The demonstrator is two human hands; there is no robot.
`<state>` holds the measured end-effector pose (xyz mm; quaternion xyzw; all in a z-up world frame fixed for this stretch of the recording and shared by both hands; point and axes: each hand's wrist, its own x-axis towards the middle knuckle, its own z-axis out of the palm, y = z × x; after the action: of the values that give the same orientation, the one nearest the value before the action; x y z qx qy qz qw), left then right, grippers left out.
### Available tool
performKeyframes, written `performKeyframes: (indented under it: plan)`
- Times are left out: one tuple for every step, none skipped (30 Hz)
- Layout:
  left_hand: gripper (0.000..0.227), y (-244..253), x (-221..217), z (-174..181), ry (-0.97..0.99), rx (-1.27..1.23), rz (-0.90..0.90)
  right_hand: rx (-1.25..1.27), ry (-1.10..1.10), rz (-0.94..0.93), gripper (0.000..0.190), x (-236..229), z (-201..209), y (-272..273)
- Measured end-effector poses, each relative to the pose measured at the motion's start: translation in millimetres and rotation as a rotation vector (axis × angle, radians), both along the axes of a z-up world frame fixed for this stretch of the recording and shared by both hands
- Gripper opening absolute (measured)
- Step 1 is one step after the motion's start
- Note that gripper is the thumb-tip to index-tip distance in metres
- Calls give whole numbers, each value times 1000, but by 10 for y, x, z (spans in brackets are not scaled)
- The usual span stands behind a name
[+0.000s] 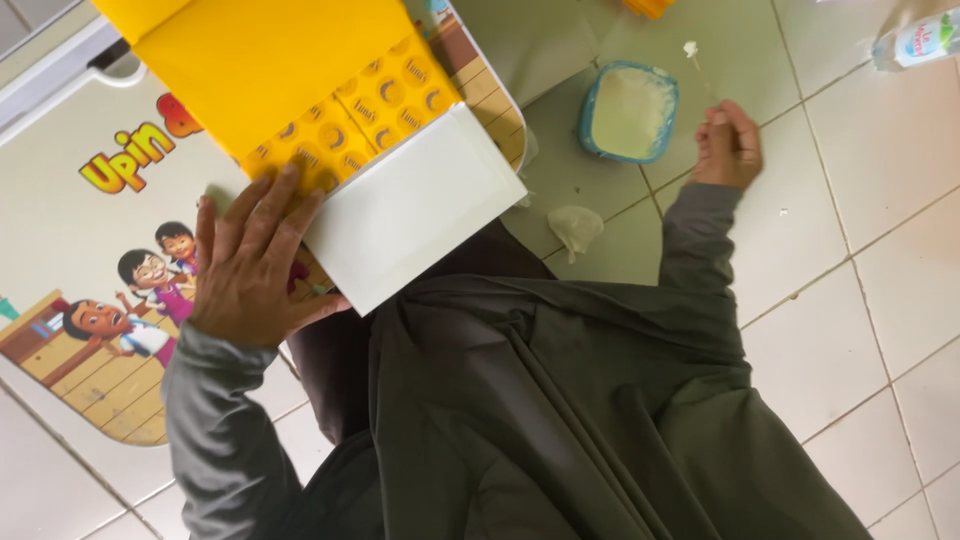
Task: Applying glue to paper flaps and folding them to assemble folders on a lap desk
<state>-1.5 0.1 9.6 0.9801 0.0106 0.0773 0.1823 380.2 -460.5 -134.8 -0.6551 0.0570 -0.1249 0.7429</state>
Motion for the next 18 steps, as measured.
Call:
performKeyframes:
  plan:
    - [107, 12, 1, -15, -6, 2, -3, 2, -6, -3, 22, 32, -76, 8]
    - [108, 23, -10, -25, -6, 25, -5, -74, -18, -5, 18, 50, -158, 16]
    - [109, 36, -22, -37, -7, 49, -8, -151, -29, -7, 14, 67, -242, 26]
    - [109, 38, -16, -18, -7, 52, -11, -148, -29, -10, 14, 59, -254, 43]
    - [107, 41, -11, 0, -5, 49, -13, -228, -50, -8, 13, 50, -267, 61]
    - [106, 52, 2, 19, -5, 47, -15, -307, -72, -7, 13, 49, -276, 85]
    - [106, 72, 15, 21, -6, 51, -20, -303, -73, -11, 13, 48, -277, 83]
    - [105, 86, 12, 20, 22, 28, -26, -383, -91, 19, 13, 41, -280, 83]
    - [105, 101, 5, 18, 51, 5, -32, -462, -108, 49, 12, 30, -285, 86]
    - [105, 118, 12, 46, 53, 6, -32, -461, -107, 49, 12, 18, -283, 89]
    - [100, 135, 18, 73, 82, -33, -41, -511, -133, 65, 13, 4, -282, 94]
    - [95, 148, 31, 94, 111, -75, -52, -565, -159, 79, 14, -15, -275, 79]
    - [95, 181, 23, 76, 112, -76, -55, -565, -157, 76, 14, -37, -282, 63]
    - [86, 217, 21, 56, 133, -107, -63, -644, -163, 69, 15, -42, -283, 56]
    - [79, 258, 15, 38, 154, -139, -70, -723, -169, 61, 17, -53, -282, 54]
    - [79, 275, 38, 78, 155, -138, -64, -720, -169, 68, 17, -46, -308, 14]
    - [72, 300, 54, 118, 168, -164, -94, -800, -254, 20, 18, -45, -335, -19]
    - [66, 327, 41, 166, 182, -188, -114, -874, -342, -19, 20, -27, -374, -8]
